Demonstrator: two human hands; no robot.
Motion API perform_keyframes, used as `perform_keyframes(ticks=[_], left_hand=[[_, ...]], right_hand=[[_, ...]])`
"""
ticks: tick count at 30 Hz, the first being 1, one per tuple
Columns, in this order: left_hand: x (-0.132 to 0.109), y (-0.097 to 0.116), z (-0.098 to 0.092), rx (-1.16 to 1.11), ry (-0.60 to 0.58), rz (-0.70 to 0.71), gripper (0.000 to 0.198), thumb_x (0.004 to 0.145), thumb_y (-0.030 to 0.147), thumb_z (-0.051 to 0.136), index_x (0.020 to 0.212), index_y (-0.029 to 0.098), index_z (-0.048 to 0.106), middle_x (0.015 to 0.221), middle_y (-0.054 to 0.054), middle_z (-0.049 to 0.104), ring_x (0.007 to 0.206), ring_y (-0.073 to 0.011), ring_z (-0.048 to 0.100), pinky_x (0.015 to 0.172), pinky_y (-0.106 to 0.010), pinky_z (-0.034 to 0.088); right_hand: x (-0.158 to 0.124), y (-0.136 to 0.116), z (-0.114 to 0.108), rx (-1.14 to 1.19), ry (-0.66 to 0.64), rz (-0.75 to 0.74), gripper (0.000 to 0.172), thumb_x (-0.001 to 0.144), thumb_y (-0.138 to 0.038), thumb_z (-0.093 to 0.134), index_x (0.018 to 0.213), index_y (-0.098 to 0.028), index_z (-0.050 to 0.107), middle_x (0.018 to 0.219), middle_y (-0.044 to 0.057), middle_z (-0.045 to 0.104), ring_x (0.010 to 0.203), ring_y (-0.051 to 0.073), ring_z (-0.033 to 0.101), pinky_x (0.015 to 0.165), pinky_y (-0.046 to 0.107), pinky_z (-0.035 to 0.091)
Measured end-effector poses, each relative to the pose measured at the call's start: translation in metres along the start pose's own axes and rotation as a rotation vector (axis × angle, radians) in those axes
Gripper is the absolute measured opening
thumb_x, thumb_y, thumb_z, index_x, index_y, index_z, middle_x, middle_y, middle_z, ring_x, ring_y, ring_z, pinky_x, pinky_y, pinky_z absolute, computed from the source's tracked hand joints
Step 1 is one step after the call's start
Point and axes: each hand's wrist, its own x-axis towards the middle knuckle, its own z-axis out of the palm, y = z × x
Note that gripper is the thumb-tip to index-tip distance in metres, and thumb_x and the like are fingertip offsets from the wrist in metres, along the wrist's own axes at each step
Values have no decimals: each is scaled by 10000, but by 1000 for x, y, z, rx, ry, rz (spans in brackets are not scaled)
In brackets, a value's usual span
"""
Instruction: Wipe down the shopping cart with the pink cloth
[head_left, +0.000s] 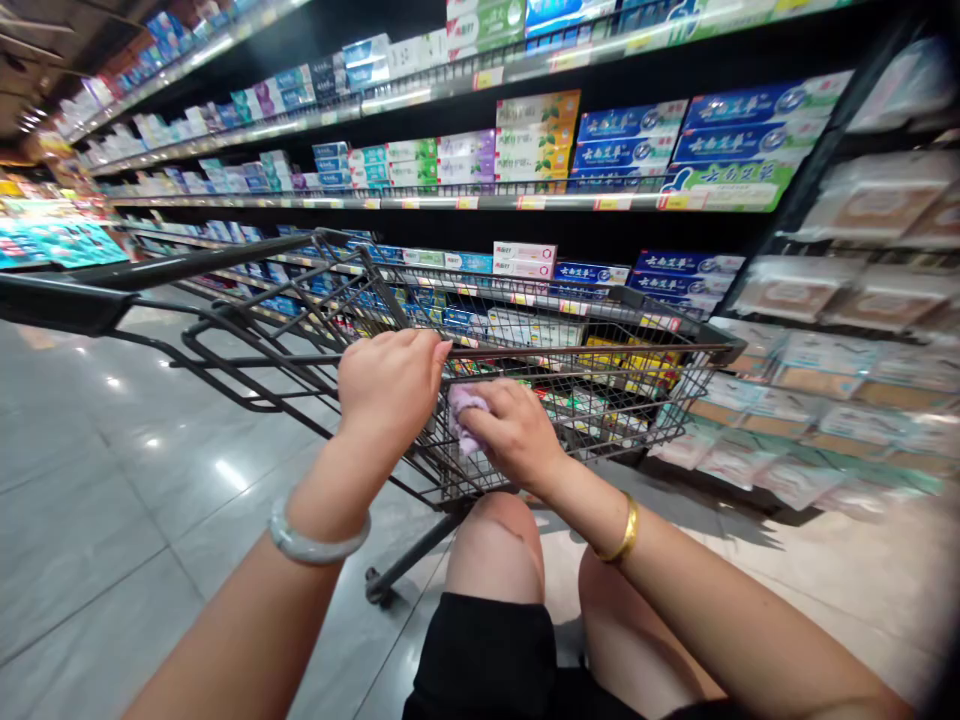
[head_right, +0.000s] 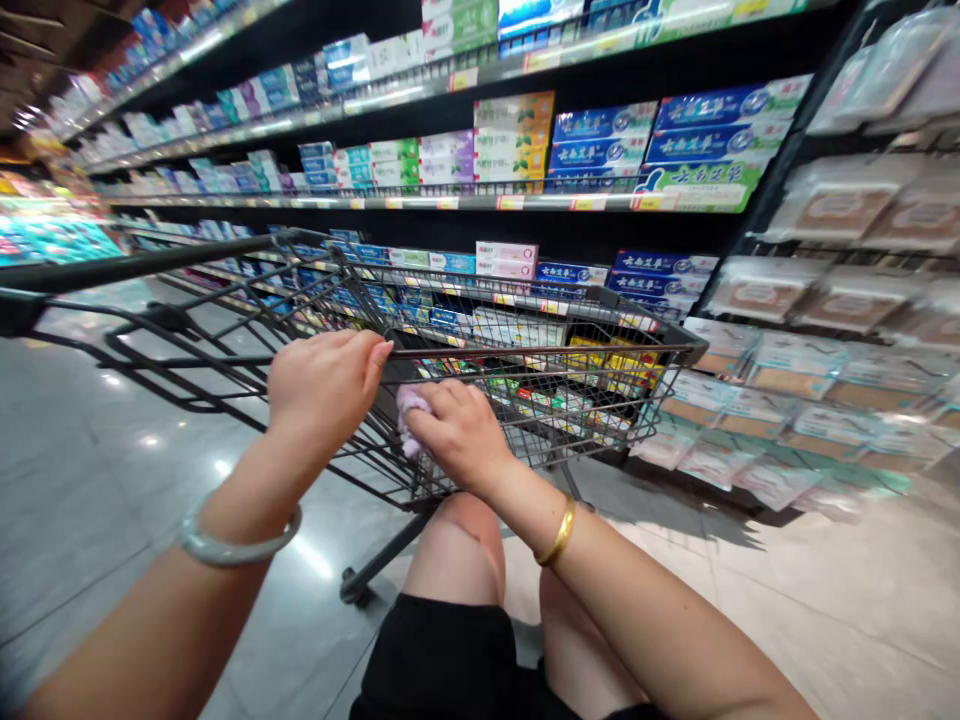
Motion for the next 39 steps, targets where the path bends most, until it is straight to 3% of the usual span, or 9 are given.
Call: perform_keyframes(ticks=[4,7,12,16,21,28,33,39], left_hand=[[1,-21,-11,28,11,50,489,1039,446,303,815,227,679,836,-83,714,875,-280,622,866,-441,382],[-6,-39,-14,69,62,-27,510,1036,445,305,756,230,673,819,-89,722,900,-292,626,998,-485,341],[-17,-57,-8,101,-3,-127,562,1041,461,243,762,227,671,795,-99,717,815,-286,626,838,-452,348],[-17,-56,-2,126,17,-171,569,1047,455,227,765,220,663,833,-104,734,842,-291,626,802,-443,316],[-19,-53,0,134,63,-117,523,1053,440,262,763,217,636,826,-86,737,845,-278,628,798,-431,299],[-20,-56,-3,84,100,-104,457,1042,380,320,729,212,607,746,-88,715,787,-273,635,744,-415,289],[-24,-59,-7,75,136,-7,422,1042,361,344,753,214,615,750,-77,709,778,-258,631,754,-404,304],[-26,-54,-4,32,182,-39,433,1035,345,338,712,222,599,719,-72,689,758,-253,603,760,-415,307]], right_hand=[[32,-4,-11,23,24,81,268,1022,-359,510,1183,-277,707,1307,79,630,1145,249,522,914,391,436],[40,-8,-10,28,8,59,287,1027,-392,499,1191,-273,702,1335,76,623,1150,251,525,908,389,432],[37,-15,1,24,-5,-10,246,1024,-372,519,1125,-270,719,1320,60,648,1128,241,531,895,382,423],[57,-21,-1,37,21,60,312,1031,-434,489,1185,-262,699,1339,68,639,1128,244,536,906,382,423],[61,-27,-1,2,36,-19,315,1030,-458,488,1128,-259,713,1327,66,649,1110,239,530,887,377,411],[78,-47,-2,100,57,61,283,1040,-360,486,1201,-238,685,1255,79,649,1064,225,511,883,356,417],[70,-50,2,68,55,12,309,1043,-404,473,1132,-221,704,1247,80,658,1022,228,512,852,354,427],[69,-50,2,64,96,53,288,1056,-353,447,1159,-248,695,1274,60,647,1076,218,507,872,351,423]])
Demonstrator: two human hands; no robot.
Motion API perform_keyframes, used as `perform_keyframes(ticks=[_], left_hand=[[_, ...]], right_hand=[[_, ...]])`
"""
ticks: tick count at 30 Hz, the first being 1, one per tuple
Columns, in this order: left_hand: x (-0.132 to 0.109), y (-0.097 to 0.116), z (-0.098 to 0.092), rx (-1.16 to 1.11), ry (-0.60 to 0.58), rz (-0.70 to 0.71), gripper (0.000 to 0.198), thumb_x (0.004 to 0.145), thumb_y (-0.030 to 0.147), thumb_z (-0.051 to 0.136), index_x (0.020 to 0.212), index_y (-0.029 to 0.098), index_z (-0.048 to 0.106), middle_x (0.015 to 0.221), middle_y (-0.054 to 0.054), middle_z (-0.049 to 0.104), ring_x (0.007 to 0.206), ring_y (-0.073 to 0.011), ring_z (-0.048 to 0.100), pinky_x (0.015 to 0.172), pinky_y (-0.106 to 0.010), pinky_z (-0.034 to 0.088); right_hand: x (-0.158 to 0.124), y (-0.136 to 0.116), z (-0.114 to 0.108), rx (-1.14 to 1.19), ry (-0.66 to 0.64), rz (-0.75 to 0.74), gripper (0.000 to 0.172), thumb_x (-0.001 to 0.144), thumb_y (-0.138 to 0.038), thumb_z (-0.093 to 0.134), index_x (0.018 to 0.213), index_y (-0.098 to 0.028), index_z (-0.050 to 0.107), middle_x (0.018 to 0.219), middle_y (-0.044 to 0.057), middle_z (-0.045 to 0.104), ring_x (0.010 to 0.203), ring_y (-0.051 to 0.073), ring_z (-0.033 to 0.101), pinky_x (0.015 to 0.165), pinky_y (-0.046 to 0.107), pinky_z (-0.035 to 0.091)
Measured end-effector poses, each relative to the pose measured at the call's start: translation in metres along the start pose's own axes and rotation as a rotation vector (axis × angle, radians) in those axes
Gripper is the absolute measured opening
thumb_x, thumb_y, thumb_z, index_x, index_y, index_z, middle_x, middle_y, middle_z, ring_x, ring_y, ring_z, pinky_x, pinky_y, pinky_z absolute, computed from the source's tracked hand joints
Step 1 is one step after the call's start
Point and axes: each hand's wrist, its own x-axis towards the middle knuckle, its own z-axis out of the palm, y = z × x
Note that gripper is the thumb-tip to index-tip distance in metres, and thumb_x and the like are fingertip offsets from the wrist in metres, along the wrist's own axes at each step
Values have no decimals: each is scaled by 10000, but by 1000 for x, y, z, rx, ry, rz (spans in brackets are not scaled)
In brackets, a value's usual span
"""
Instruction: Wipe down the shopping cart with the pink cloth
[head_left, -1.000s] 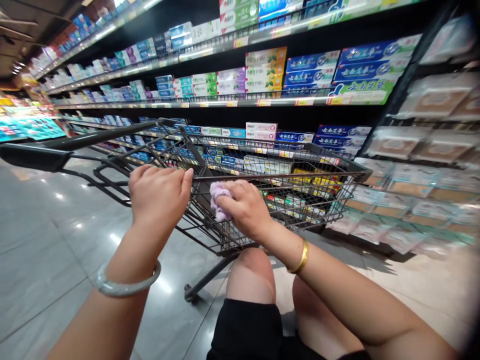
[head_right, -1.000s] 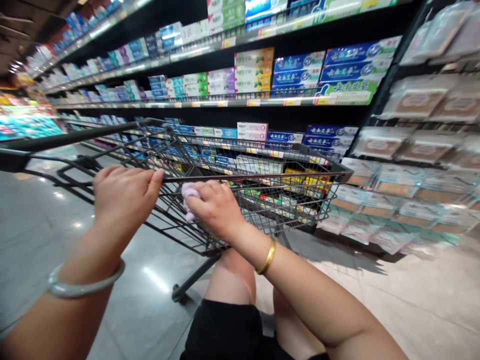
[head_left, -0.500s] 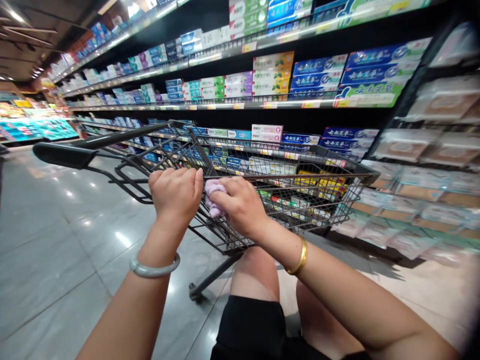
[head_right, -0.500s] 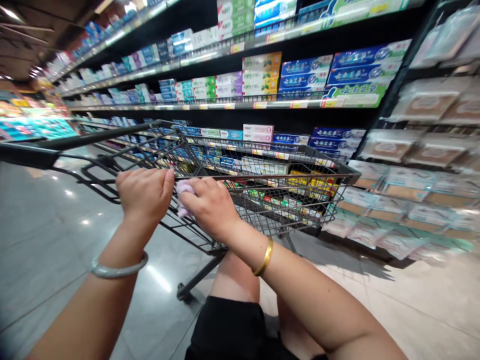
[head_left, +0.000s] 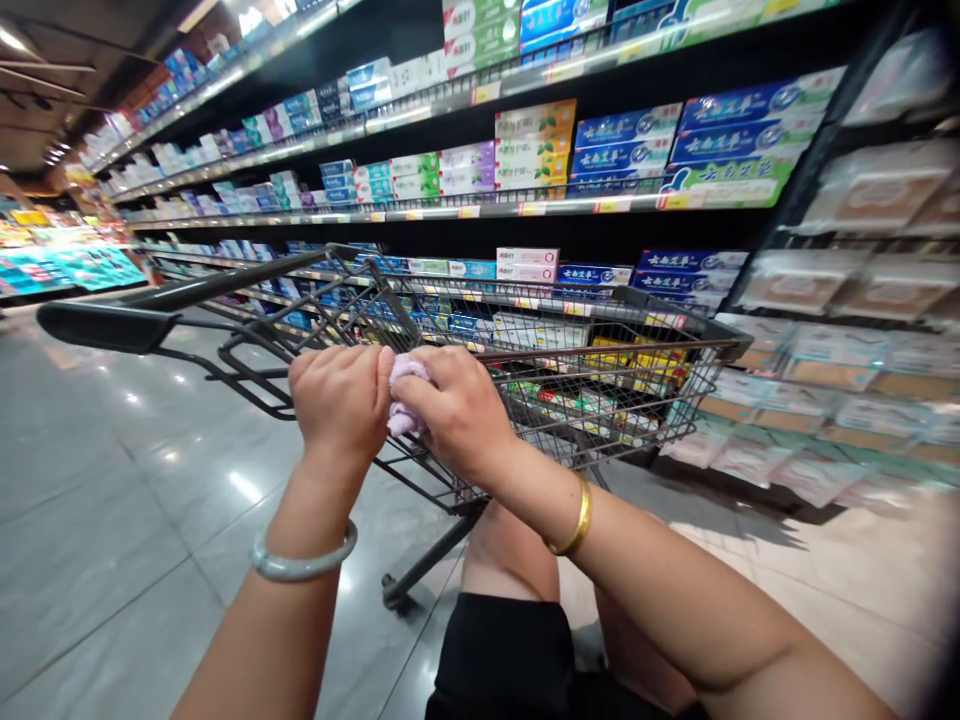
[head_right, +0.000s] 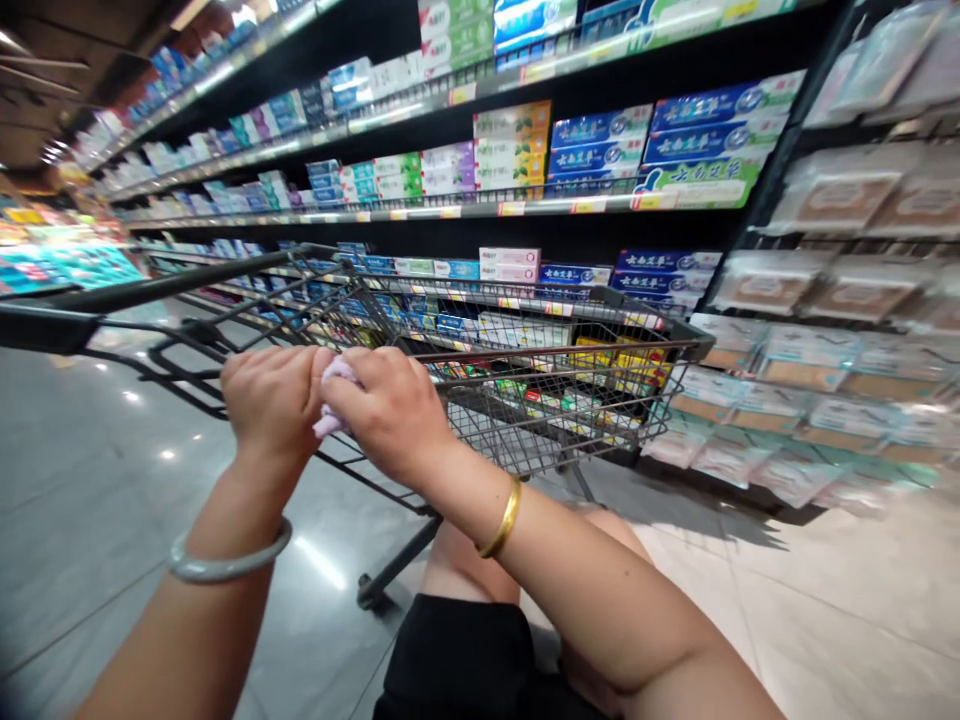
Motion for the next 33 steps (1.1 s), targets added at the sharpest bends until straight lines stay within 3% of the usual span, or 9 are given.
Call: perform_keyframes(ticks=[4,7,14,19,26,30,33], left_hand=[[-4,4,3,-50,34,33,363,1020,319,334,911,217,664,858,-72,723,843,-263,593,843,-430,311],[-6,8,4,-2,21,7,350,1013,344,336,889,227,641,843,-74,693,862,-272,571,859,-440,298],[-5,7,3,-22,3,4,403,1029,327,272,906,228,643,870,-71,706,869,-273,572,875,-449,308],[-7,7,3,-33,2,7,394,1016,341,290,949,222,659,881,-83,701,891,-284,568,888,-458,303],[-9,11,10,-22,26,-34,404,1017,332,261,967,224,647,890,-96,681,907,-290,546,940,-473,293],[-9,12,11,-32,28,-38,348,999,328,306,970,237,640,888,-92,671,917,-290,542,945,-479,297],[-10,13,13,-32,43,-55,314,988,322,328,950,245,630,873,-86,661,913,-289,539,949,-480,301]], right_hand=[[-32,7,10,-37,-92,-128,293,1021,-456,520,1108,-240,697,1326,66,632,1067,228,487,827,368,420],[-50,9,12,-55,-161,-150,240,1011,-419,557,1076,-233,693,1271,67,653,1025,217,481,780,360,406],[-25,4,19,22,8,-135,294,1015,-488,519,1043,-277,721,1309,38,625,1133,229,485,853,357,426],[-45,8,27,46,-92,-186,305,1014,-469,531,1130,-243,700,1287,50,645,1054,212,502,835,338,442],[-34,11,18,89,-18,-114,339,1007,-530,506,1087,-272,711,1339,42,621,1146,233,497,877,349,432],[-61,20,22,52,-126,-228,274,1009,-464,545,1121,-261,693,1300,55,651,1080,217,495,811,338,417],[-78,28,16,46,-185,-203,266,1001,-452,568,1113,-247,694,1277,66,662,1070,211,497,813,337,414]])
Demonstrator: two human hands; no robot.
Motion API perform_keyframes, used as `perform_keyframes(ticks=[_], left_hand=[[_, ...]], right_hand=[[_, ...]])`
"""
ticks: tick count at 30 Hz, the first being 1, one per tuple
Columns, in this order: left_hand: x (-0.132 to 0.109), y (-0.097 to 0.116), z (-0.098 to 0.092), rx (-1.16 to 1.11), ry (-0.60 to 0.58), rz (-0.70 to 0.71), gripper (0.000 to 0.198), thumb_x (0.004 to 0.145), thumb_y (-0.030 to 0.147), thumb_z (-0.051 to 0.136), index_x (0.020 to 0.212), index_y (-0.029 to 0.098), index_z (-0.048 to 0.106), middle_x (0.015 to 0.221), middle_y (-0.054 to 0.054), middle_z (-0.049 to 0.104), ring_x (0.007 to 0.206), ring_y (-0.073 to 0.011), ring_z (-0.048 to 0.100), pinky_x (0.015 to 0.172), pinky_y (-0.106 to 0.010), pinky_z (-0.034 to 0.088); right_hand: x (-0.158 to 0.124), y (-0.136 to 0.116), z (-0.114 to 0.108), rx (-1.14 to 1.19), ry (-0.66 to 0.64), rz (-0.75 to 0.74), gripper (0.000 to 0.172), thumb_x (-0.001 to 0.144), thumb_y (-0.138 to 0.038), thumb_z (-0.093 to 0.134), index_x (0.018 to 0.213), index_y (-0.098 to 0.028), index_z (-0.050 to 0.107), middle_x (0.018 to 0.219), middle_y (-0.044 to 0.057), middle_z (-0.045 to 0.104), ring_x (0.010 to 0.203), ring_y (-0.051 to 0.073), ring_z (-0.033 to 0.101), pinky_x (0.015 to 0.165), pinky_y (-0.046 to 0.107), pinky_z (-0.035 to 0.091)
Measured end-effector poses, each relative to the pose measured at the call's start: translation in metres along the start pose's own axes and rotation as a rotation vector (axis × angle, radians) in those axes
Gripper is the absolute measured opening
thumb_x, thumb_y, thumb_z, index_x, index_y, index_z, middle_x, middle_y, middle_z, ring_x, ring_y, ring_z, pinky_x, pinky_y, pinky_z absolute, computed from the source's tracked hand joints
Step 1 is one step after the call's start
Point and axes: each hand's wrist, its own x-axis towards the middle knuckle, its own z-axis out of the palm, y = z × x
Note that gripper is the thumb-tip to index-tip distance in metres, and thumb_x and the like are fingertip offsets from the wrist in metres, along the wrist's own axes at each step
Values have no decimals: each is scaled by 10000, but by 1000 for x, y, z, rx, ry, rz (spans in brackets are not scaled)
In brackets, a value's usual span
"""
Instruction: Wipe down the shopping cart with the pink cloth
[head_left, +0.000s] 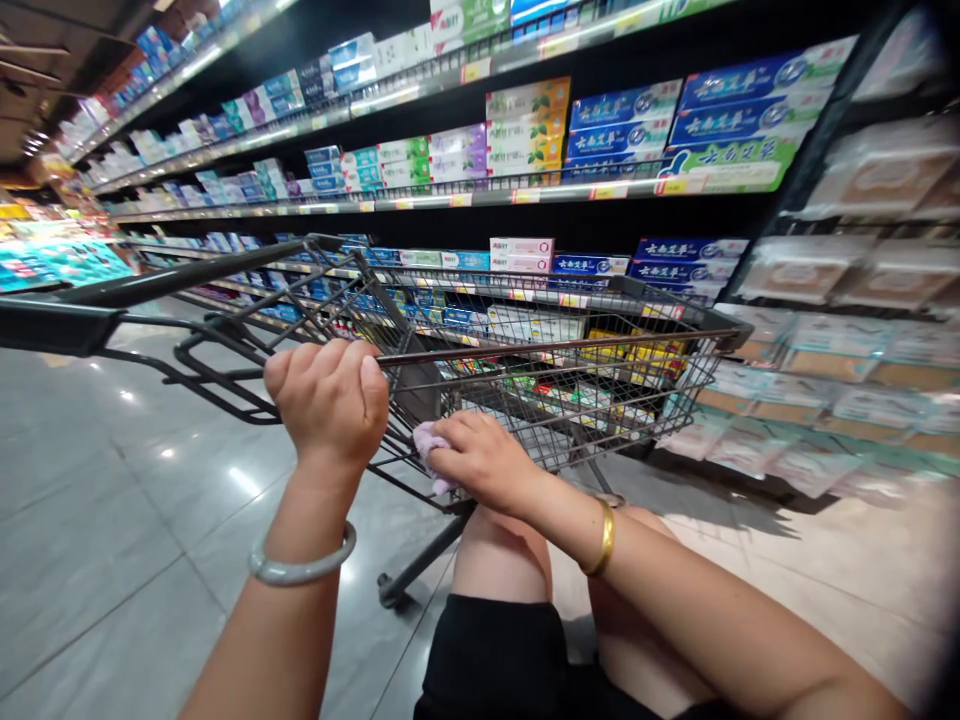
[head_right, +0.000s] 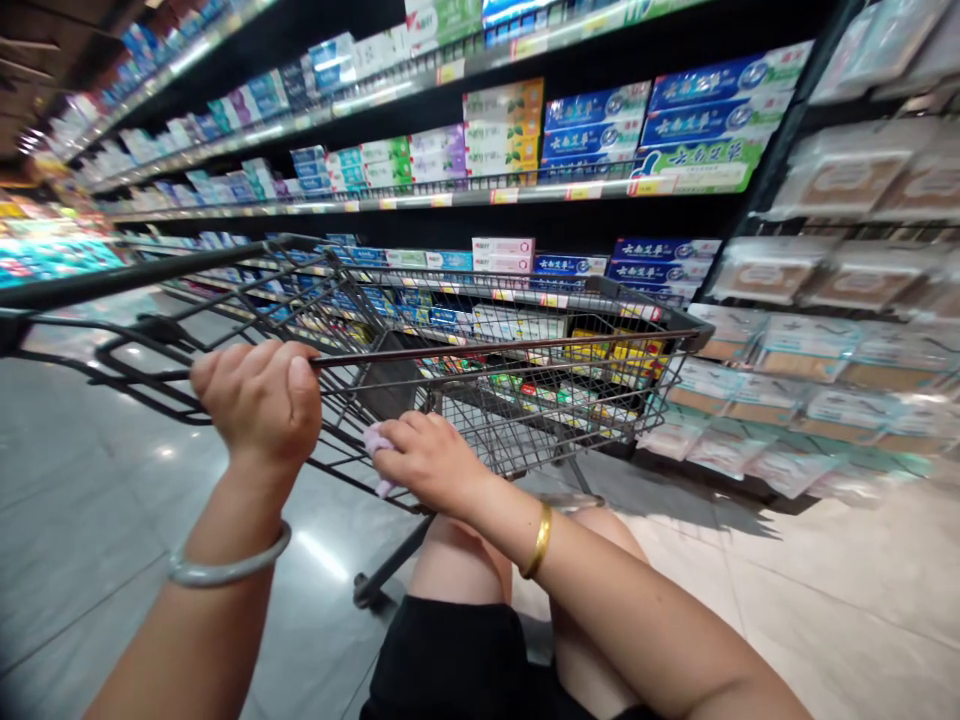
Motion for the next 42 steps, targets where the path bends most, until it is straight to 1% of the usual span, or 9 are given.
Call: perform_keyframes(ticks=[5,11,17,24,26,30,32,36,42], left_hand=[[-1,2,2,-39,21,-54,269,959,322,374,913,244,628,855,-86,638,922,-298,525,956,-494,301],[-1,4,5,-50,17,-71,267,943,324,390,914,246,644,848,-85,635,910,-295,526,954,-504,301],[0,4,9,-10,53,-113,287,938,369,379,830,245,613,794,-70,606,892,-273,532,907,-505,318],[-1,5,10,103,82,-77,354,969,372,299,814,235,587,776,-67,609,871,-243,551,861,-498,358],[-1,5,11,104,56,-75,383,981,382,282,843,220,600,795,-57,597,902,-229,559,854,-498,352],[-1,5,14,88,97,-102,427,988,412,258,828,220,605,773,-42,578,885,-220,563,834,-505,347],[0,6,16,49,93,-123,440,982,430,263,811,226,614,766,-44,586,893,-228,569,838,-512,340],[3,6,17,31,72,-146,469,973,447,254,790,231,627,769,-47,583,910,-236,571,855,-515,336],[2,3,18,71,50,-144,475,975,453,254,791,227,629,771,-36,559,914,-228,557,862,-509,341]], right_hand=[[0,9,-13,-9,100,122,201,999,-388,581,1098,-279,718,1363,45,619,1192,231,487,906,352,408],[-21,10,0,32,65,164,172,998,-351,586,1056,-268,724,1285,40,674,1093,209,531,860,335,419],[-20,19,-6,126,140,252,204,980,-357,602,1104,-265,735,1258,74,666,1125,224,546,922,356,439],[-44,17,-3,145,31,285,151,923,-246,648,1051,-244,728,1176,77,694,1022,217,566,849,347,454],[-43,17,-9,143,85,306,155,917,-233,648,1051,-245,725,1184,81,682,1027,224,564,858,358,464],[-39,25,-18,113,241,324,195,934,-260,630,1105,-270,723,1256,91,642,1148,248,550,940,398,473],[-45,29,-16,93,235,343,203,925,-229,623,1094,-272,726,1266,91,637,1167,253,547,948,407,475],[-60,29,-11,96,130,369,206,888,-159,617,1040,-245,728,1190,91,664,1078,244,569,905,392,492],[-59,27,-12,122,252,404,212,895,-185,638,1072,-259,729,1268,101,629,1176,269,550,986,440,486]])
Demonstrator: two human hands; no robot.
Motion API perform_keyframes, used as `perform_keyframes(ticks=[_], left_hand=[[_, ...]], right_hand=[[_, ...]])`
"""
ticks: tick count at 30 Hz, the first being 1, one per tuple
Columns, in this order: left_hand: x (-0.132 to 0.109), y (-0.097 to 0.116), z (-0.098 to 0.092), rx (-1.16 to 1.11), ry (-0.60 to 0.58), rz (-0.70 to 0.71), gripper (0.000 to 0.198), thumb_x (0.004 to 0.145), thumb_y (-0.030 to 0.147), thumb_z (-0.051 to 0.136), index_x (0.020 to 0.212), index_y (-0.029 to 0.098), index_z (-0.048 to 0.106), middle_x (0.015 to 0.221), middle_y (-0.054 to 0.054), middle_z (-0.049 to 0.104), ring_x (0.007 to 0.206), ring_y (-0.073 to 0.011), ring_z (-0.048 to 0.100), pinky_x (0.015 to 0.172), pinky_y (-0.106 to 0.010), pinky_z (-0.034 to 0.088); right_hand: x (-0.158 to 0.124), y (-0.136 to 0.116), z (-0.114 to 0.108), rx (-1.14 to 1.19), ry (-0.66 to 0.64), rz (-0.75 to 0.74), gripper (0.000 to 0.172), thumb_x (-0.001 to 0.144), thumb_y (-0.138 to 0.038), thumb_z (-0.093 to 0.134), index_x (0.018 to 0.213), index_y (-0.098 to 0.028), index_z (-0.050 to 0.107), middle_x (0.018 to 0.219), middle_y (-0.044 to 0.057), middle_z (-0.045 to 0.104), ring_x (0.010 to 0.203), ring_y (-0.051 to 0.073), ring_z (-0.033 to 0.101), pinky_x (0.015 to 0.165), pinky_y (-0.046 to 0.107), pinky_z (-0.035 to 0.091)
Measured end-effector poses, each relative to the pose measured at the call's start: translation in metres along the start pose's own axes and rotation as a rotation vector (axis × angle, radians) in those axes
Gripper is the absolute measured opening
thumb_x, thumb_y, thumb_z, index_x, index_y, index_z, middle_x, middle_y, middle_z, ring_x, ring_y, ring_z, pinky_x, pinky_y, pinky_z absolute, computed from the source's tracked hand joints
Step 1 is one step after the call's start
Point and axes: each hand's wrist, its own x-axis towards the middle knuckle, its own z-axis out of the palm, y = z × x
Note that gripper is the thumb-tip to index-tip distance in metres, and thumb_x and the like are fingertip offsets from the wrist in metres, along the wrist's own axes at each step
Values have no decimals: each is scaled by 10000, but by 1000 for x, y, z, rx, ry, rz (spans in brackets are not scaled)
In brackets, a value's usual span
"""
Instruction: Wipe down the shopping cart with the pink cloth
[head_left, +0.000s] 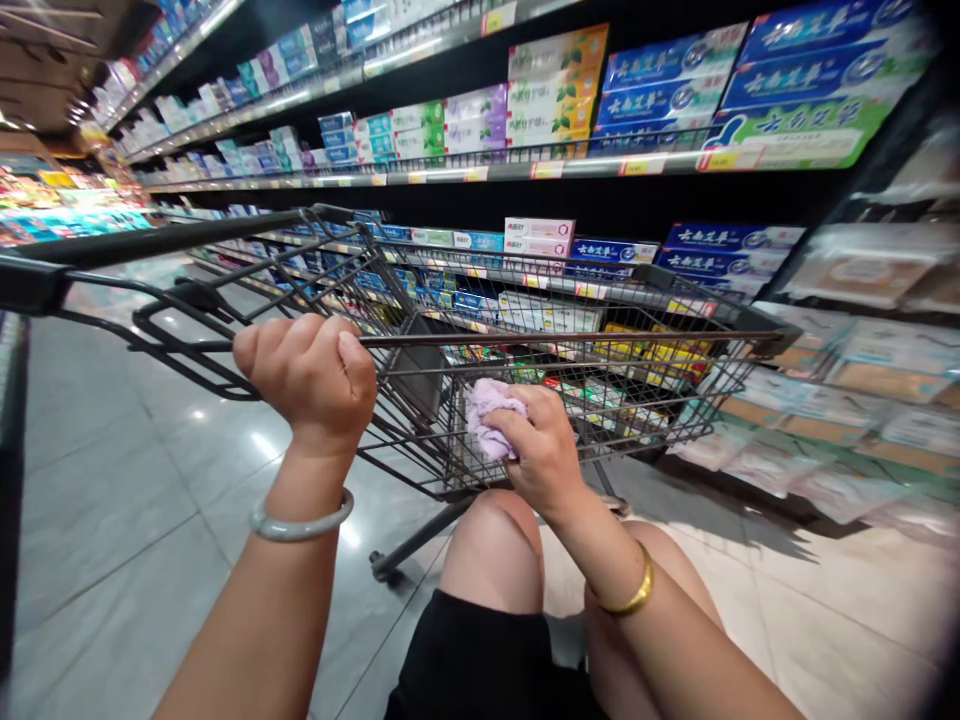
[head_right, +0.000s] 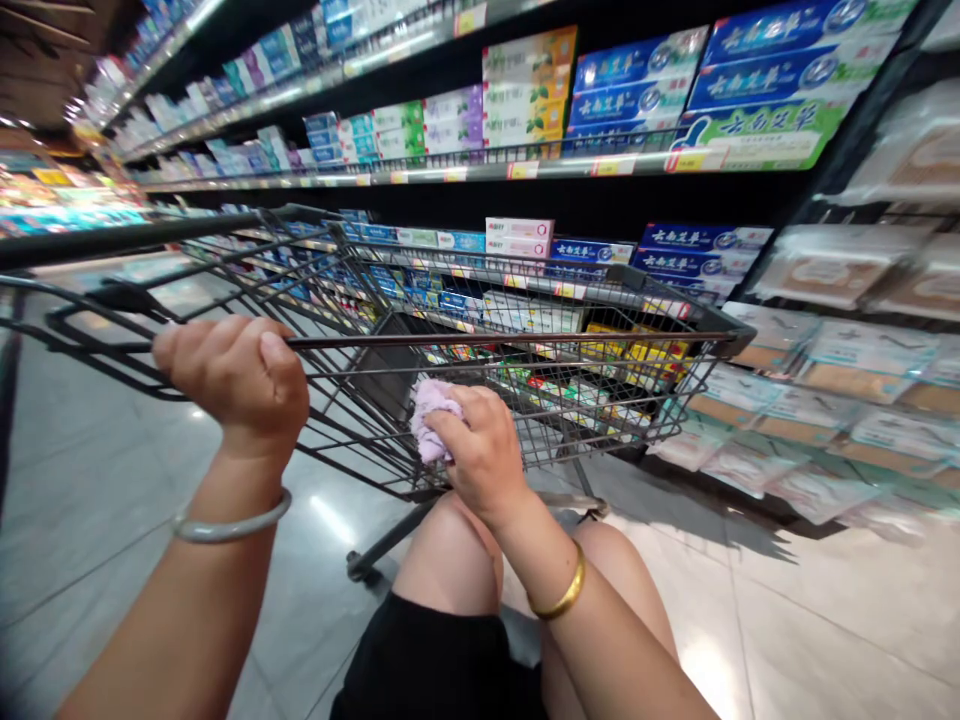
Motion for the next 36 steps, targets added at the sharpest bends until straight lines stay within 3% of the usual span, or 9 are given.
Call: perform_keyframes(ticks=[6,13,19,25,29,31,36], left_hand=[[-1,0,5,-60,63,-4,309,946,378,368,800,250,609,785,-69,602,909,-276,554,907,-520,337],[-1,1,6,-49,70,-12,261,930,361,394,815,268,609,787,-66,601,909,-287,548,922,-497,329],[-1,2,4,5,63,30,300,947,357,365,820,253,617,780,-76,606,890,-291,548,890,-498,358],[-1,1,5,-34,76,2,294,944,353,378,857,262,644,800,-79,615,919,-297,546,919,-513,351],[-2,-2,8,-104,70,-6,258,927,367,421,841,255,636,795,-68,605,934,-296,552,937,-520,335],[-2,-4,10,-124,92,-1,257,925,374,421,823,254,625,776,-60,598,928,-294,557,931,-521,333],[-1,-8,13,-142,97,-32,316,938,411,378,793,263,617,766,-53,593,920,-276,562,914,-526,320]], right_hand=[[-25,3,13,-26,-134,5,215,874,-153,642,1045,-242,737,1192,105,668,1098,260,554,928,419,488],[-20,-30,30,-2,-162,-111,172,966,-258,629,1104,-284,728,1247,55,678,1159,225,533,947,365,461],[-37,-31,45,-153,-466,-140,169,925,-325,702,1072,-243,715,1217,62,705,1082,244,558,807,374,468],[-28,-31,35,-134,-395,-140,165,983,-299,615,1116,-268,708,1317,56,664,1126,241,539,862,384,450],[-32,-18,30,-160,-697,-154,122,932,-331,687,926,-221,741,1021,59,720,940,223,578,745,359,444],[-37,-11,25,-160,-773,-136,146,925,-351,693,880,-222,744,939,51,709,893,218,576,717,355,434],[-45,0,16,-152,-438,-128,225,1014,-279,553,1168,-279,718,1329,55,662,1195,245,521,948,398,425]])
